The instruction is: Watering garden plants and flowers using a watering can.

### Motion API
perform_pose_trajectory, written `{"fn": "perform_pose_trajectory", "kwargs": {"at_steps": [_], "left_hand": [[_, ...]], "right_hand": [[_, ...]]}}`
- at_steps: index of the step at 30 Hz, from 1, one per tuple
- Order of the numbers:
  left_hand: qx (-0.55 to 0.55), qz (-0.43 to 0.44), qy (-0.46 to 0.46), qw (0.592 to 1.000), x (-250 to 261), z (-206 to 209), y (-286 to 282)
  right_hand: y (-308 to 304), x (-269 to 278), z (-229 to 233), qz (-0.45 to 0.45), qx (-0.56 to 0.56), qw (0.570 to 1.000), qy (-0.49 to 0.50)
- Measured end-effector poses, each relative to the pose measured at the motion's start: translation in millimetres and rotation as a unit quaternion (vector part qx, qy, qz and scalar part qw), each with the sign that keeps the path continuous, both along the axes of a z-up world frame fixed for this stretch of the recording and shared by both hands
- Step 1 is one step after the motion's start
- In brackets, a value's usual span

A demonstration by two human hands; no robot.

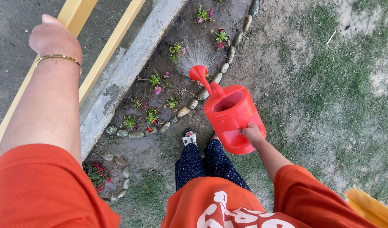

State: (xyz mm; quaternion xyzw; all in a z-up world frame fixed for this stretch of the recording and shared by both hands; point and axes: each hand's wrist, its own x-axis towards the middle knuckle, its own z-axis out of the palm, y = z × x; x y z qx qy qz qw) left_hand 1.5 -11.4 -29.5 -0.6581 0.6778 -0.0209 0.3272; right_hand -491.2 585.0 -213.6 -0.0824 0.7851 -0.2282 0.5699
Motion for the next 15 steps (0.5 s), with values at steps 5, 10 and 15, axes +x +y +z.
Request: {"fn": "perform_pose_trajectory", "kwargs": {"at_steps": [5,10,15], "left_hand": [[0.001,-0.002,0.006,1.000,-9.4,15.2,3.9],[0.038,-0.057,-0.052,0.996,-15.2,24.4,11.0],[0.028,-0.082,-0.069,0.994,-9.0,6.2,2.0]], "right_hand": [[11.3,19.8,-6.1,0.012,0.008,1.000,-0.010],[12.8,34.2,2.3,-0.017,-0.010,0.999,-0.044],[12.5,32.1,1.7,-0.008,-0.006,0.999,-0.032]]}}
